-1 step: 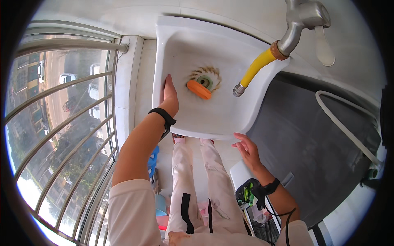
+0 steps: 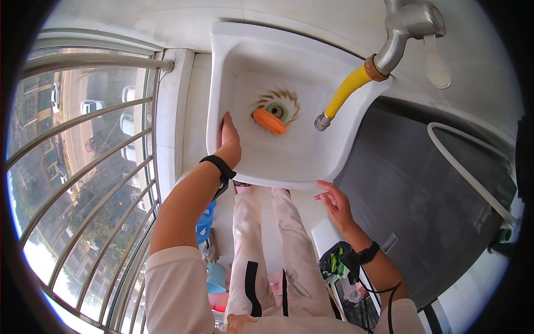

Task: The person assembles a cleaning tool by connecting a squeegee head to a pole and joining sections of the handle together on a balcony.

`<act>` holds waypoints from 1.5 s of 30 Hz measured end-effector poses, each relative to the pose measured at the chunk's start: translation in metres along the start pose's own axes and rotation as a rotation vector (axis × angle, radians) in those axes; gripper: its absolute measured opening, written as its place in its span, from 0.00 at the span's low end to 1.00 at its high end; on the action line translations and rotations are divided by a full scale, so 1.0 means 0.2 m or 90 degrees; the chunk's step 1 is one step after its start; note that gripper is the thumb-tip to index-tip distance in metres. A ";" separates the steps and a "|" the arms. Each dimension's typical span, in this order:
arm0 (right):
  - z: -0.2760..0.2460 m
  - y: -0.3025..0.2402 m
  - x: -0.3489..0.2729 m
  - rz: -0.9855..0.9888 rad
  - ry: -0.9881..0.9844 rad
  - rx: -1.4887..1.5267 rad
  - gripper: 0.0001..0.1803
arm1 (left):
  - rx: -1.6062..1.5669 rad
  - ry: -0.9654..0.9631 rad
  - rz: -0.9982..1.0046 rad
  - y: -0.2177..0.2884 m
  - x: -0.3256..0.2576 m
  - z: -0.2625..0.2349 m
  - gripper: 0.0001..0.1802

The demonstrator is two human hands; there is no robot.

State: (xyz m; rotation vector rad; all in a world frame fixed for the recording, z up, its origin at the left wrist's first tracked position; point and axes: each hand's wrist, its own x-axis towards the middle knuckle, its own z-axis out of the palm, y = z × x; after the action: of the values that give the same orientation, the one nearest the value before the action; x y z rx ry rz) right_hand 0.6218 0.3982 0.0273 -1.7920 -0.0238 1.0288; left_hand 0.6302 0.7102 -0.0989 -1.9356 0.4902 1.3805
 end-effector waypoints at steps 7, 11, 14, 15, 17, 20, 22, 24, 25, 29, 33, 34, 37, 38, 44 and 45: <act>-0.01 -0.01 0.02 0.037 0.009 0.024 0.15 | -0.013 0.074 0.001 -0.29 0.01 -0.06 0.29; -0.07 -0.28 0.06 -0.049 0.069 0.007 0.18 | -0.206 0.030 0.096 -0.11 0.06 -0.04 0.24; -0.12 -0.65 0.12 -0.236 0.160 -0.045 0.20 | -0.647 0.045 0.020 0.12 -0.01 0.07 0.21; -0.14 -0.79 0.14 -0.287 0.193 -0.072 0.21 | -0.927 0.153 0.011 0.13 -0.03 0.04 0.21; -0.15 -0.99 0.19 -0.413 0.228 -0.086 0.24 | -1.354 0.280 -0.036 0.15 -0.06 -0.07 0.21; -0.10 -1.21 0.35 -0.580 0.283 -0.163 0.23 | -2.286 0.187 0.252 0.09 -0.15 -0.33 0.21; -0.06 -1.30 0.45 -0.598 0.249 -0.121 0.25 | -2.413 0.161 0.379 0.04 -0.20 -0.49 0.22; -0.03 -1.33 0.52 -0.617 0.254 -0.066 0.26 | -2.530 0.134 0.514 0.01 -0.25 -0.59 0.22; -0.06 -1.33 0.53 -0.612 0.258 -0.035 0.25 | -2.566 0.087 0.554 0.01 -0.28 -0.65 0.22; -0.09 -1.40 0.51 -0.679 0.258 -0.086 0.24 | -2.656 0.083 0.538 0.03 -0.33 -0.74 0.22; -0.12 -1.42 0.48 -0.707 0.214 -0.166 0.27 | -2.776 0.084 0.416 0.05 -0.35 -0.80 0.23; -0.12 -1.43 0.47 -0.730 0.198 -0.161 0.28 | -2.780 0.090 0.411 0.05 -0.36 -0.81 0.23; -0.12 -1.44 0.46 -0.658 0.240 -0.216 0.28 | -2.781 0.195 0.304 0.03 -0.37 -0.83 0.23; -0.13 -1.44 0.46 -0.660 0.240 -0.215 0.28 | -2.799 0.170 0.304 0.02 -0.38 -0.84 0.23; -0.18 -1.43 0.46 -0.663 0.178 -0.220 0.24 | -2.850 0.172 0.268 -0.04 -0.39 -0.89 0.20; -0.19 -1.43 0.47 -0.679 0.176 -0.221 0.24 | -2.860 0.149 0.183 -0.05 -0.38 -0.89 0.20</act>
State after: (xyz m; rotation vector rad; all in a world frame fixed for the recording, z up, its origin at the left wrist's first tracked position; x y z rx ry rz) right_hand 0.8274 0.5472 0.1939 -1.8162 -0.9261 0.0025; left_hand 0.7276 0.5812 0.0091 -0.4018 1.0179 0.4306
